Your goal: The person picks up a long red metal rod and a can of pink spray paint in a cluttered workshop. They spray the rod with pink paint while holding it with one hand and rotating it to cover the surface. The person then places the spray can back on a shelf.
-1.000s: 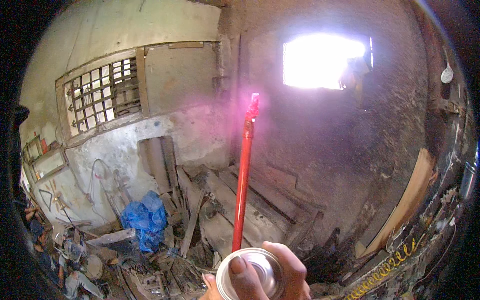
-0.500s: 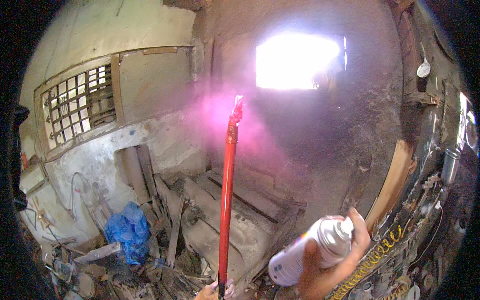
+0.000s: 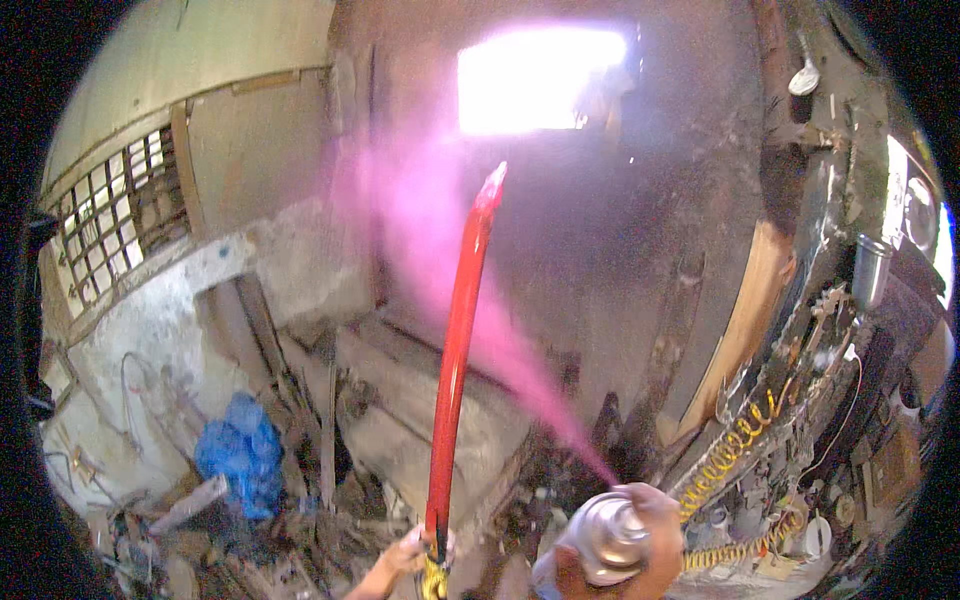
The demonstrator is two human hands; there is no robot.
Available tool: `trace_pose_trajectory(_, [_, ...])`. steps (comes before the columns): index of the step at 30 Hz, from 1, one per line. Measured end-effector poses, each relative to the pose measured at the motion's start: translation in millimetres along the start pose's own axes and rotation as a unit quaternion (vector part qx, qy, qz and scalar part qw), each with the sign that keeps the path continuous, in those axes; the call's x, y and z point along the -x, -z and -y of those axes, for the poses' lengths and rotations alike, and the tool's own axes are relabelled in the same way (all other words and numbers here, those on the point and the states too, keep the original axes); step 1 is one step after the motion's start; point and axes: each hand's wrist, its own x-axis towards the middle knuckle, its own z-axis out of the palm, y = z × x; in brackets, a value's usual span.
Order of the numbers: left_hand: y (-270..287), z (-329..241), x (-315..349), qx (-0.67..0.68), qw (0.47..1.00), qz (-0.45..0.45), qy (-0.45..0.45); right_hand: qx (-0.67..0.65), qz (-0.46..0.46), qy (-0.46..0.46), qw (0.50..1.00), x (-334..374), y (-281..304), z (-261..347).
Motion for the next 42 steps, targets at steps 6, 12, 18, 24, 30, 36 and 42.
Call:
trace_pose_trajectory(6, [-79, 18, -20, -0.09, 0.98, -0.159, -0.075, 0.099, 0.017, -0.139, 0.985, 25, 103, -33])
trace_pose_trajectory(12, [-118, 80, -44, -0.326, 0.843, -0.411, -0.115, 0.1, 0.04, -0.165, 0.98, 40, 173, -59])
trace_pose_trajectory(18, [-136, 113, -54, -0.481, 0.708, -0.51, -0.08, 0.108, 0.068, -0.197, 0.972, 65, 215, -77])
trace_pose_trajectory(24, [-128, 105, -56, -0.361, 0.806, -0.468, 0.023, 0.097, 0.063, -0.266, 0.957, 86, 233, -89])
trace_pose_trajectory(30, [-120, 73, -60, -0.193, 0.891, -0.41, -0.028, 0.145, 0.02, -0.292, 0.945, 92, 227, -91])
trace_pose_trajectory(36, [-89, 67, -72, -0.156, 0.949, -0.271, -0.032, 0.149, -0.085, -0.338, 0.925, 111, 221, -93])
trace_pose_trajectory(42, [-97, 95, -103, -0.237, 0.942, -0.237, 0.027, 0.301, -0.138, -0.436, 0.837, 165, 242, -96])
